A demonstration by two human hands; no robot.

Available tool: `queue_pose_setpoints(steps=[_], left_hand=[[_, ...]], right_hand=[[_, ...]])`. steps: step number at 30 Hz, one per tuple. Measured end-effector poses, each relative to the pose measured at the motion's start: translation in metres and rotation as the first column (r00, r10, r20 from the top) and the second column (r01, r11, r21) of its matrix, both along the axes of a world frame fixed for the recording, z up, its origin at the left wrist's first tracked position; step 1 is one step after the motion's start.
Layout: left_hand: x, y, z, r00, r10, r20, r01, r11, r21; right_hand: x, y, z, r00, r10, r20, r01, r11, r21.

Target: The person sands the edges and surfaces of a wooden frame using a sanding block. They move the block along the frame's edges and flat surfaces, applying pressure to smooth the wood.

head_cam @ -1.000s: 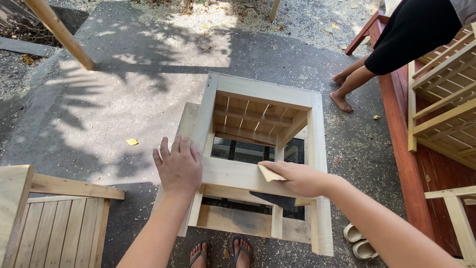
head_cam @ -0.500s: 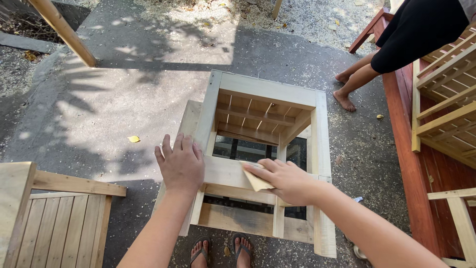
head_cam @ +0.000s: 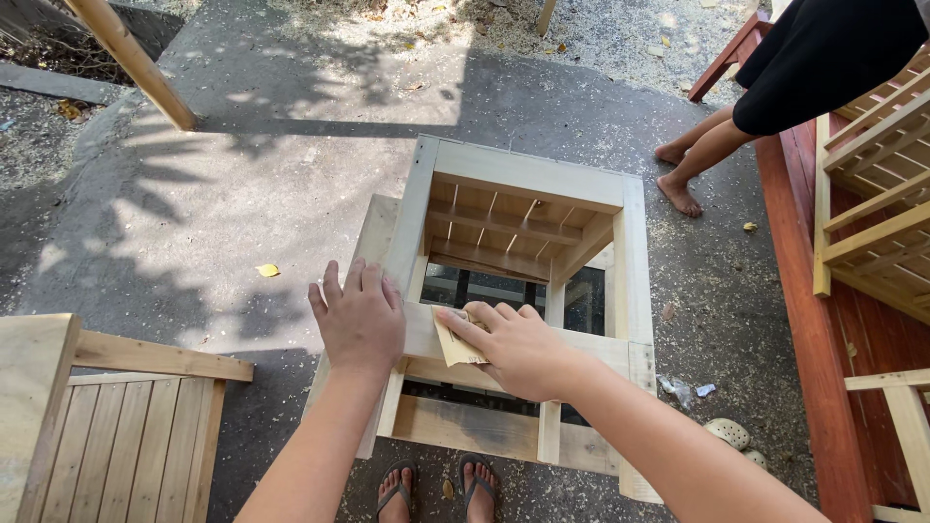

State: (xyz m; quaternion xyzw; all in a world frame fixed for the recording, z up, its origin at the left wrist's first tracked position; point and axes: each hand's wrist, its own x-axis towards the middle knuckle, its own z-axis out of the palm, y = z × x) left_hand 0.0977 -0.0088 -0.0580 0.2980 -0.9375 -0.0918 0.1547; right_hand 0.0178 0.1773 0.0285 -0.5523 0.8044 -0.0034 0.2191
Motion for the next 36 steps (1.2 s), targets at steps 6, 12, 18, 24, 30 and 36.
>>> queue_pose_setpoints(steps=[6,12,18,24,30,36], left_hand=[[-0.002,-0.002,0.002,1.000,-0.005,0.005,0.005,1.000,0.001],[-0.001,0.000,0.002,1.000,-0.006,0.016,0.006,1.000,-0.030],[0.003,-0.001,0.002,1.000,-0.007,0.025,0.007,1.000,-0.005],[0.002,0.000,0.002,1.000,-0.001,0.007,0.001,1.000,-0.015],[0.004,0.000,0.004,0.999,0.004,0.032,-0.003,1.000,-0.013],[0.005,-0.001,0.005,0.999,-0.013,0.050,0.014,1.000,-0.021]], right_hand=[[0.003,-0.016,-0.010,0.998,-0.048,0.049,0.049,0.998,-0.028],[0.004,-0.008,-0.003,0.999,-0.046,0.023,0.046,0.999,0.005],[0.003,-0.011,-0.016,0.989,-0.119,0.090,0.125,0.990,-0.062],[-0.036,0.091,-0.004,0.954,-0.259,0.149,0.244,0.963,0.110],[-0.003,-0.011,-0.029,0.982,-0.137,0.127,0.142,0.989,-0.032],[-0.009,0.054,-0.027,0.992,-0.114,0.057,0.121,0.984,-0.133]])
